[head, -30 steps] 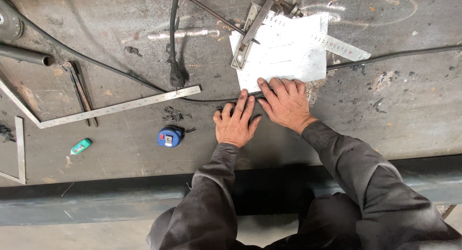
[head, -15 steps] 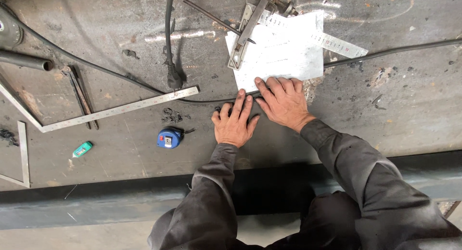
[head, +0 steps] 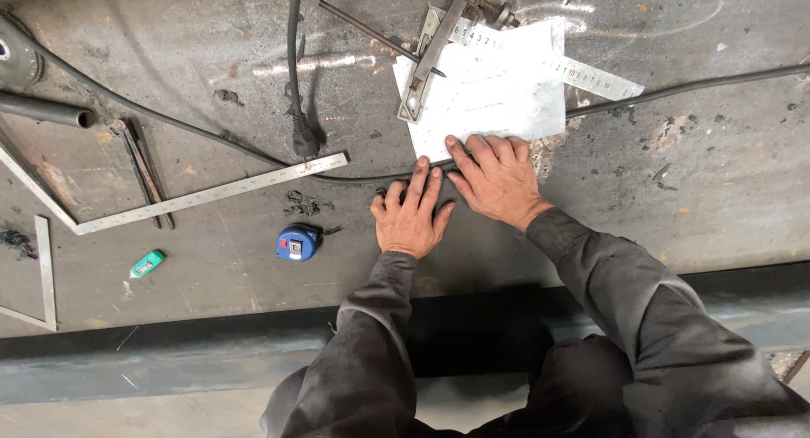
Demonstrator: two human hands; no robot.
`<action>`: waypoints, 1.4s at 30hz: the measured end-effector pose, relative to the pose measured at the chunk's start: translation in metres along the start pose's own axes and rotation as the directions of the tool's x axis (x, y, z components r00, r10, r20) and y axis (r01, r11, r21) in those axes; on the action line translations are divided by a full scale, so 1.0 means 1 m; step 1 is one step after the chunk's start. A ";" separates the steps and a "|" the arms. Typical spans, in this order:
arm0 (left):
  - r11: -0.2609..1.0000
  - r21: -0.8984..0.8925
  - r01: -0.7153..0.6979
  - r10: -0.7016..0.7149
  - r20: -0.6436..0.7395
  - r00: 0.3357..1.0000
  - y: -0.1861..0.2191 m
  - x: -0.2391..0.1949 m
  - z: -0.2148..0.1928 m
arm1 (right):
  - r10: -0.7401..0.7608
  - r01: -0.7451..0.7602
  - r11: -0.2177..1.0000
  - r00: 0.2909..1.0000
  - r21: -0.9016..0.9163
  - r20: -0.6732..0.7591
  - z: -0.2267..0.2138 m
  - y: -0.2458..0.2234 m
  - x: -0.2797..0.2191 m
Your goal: The person measures and marks a long rectangular metal tube for fabrication using a tape measure and calipers.
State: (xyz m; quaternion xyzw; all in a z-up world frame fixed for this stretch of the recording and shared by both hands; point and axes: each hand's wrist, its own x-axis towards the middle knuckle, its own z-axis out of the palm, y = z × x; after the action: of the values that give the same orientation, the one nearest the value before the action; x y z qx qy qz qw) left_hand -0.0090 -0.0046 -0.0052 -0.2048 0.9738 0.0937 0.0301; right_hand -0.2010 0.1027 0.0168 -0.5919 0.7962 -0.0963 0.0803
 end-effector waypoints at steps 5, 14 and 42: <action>1.000 -0.011 0.004 -0.004 0.001 1.000 0.000 0.000 0.002 | 0.000 0.000 1.000 1.000 -0.009 0.002 0.000 0.000 0.000; 1.000 0.010 0.004 -0.004 0.029 1.000 0.001 -0.001 0.001 | -0.006 0.006 1.000 1.000 -0.008 0.006 0.000 0.000 -0.001; 1.000 -0.007 0.004 -0.004 0.030 1.000 0.000 -0.003 0.006 | -0.020 0.020 0.999 1.000 -0.046 -0.010 0.000 0.000 0.000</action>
State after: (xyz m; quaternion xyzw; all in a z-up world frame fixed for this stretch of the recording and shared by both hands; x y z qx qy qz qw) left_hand -0.0063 -0.0025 -0.0104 -0.2055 0.9725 0.1003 0.0443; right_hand -0.2008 0.1025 0.0172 -0.6009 0.7927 -0.0821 0.0616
